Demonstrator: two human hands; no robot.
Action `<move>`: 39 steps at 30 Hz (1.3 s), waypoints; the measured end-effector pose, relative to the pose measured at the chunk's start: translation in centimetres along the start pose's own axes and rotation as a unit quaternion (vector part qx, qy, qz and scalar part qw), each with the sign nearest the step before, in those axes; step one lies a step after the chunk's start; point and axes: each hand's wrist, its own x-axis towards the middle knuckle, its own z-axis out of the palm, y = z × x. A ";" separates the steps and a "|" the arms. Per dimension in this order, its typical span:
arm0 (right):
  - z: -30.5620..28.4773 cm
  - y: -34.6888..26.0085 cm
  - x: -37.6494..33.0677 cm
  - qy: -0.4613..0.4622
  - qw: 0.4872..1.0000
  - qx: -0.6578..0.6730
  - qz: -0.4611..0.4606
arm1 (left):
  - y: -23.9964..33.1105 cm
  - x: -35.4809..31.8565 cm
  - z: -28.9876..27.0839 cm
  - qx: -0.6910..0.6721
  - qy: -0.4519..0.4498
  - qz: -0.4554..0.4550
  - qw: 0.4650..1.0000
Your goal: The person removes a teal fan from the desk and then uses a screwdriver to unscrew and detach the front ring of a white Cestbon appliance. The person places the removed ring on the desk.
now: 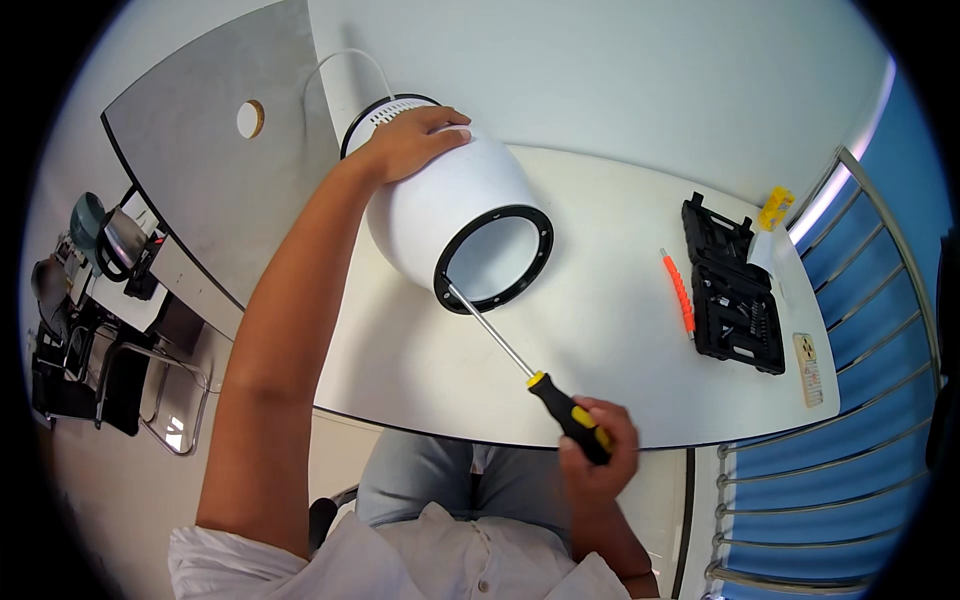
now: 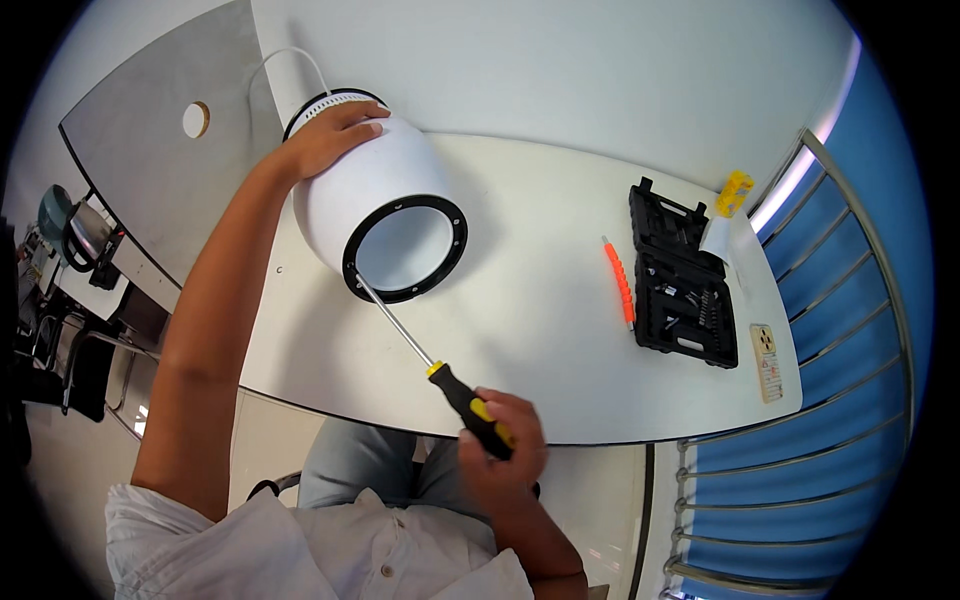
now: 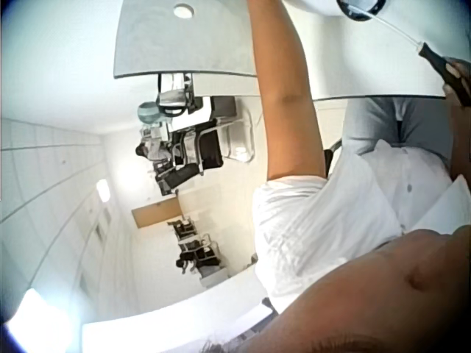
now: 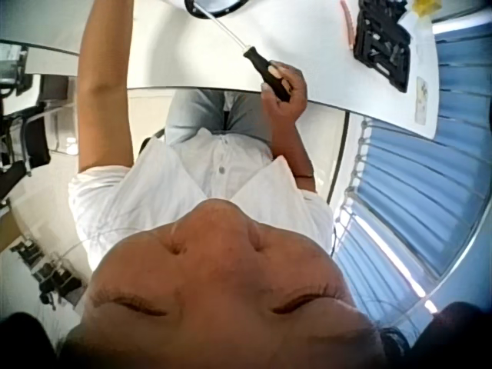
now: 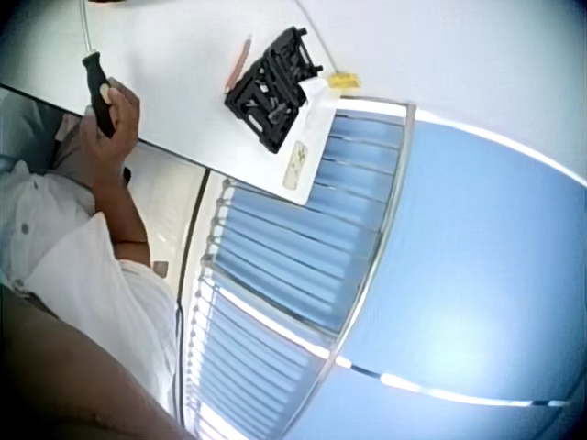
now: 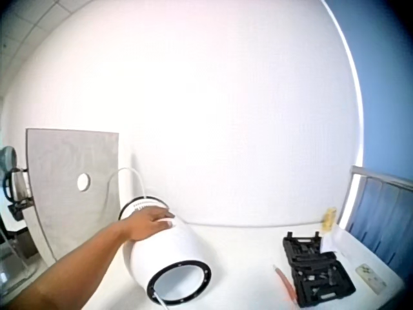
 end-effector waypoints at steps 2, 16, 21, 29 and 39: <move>-2.0 -0.2 1.4 -0.044 0.997 0.044 0.045 | 0.8 -1.3 0.0 0.008 0.006 -0.006 1.000; -12.5 -0.8 -1.0 0.095 0.935 0.217 0.262 | 12.4 -5.9 3.8 0.223 0.033 -0.112 0.968; -11.9 -1.0 -3.6 -0.036 0.868 0.281 0.407 | 11.8 -4.2 0.6 0.285 -0.040 -0.019 0.958; -11.2 -3.2 -4.9 -0.117 0.912 0.103 0.380 | 9.4 -3.4 1.1 0.029 -0.154 0.011 0.988; -12.6 -5.2 -2.8 -0.179 0.957 -0.217 0.063 | 9.5 -6.4 1.3 0.007 -0.081 0.013 0.997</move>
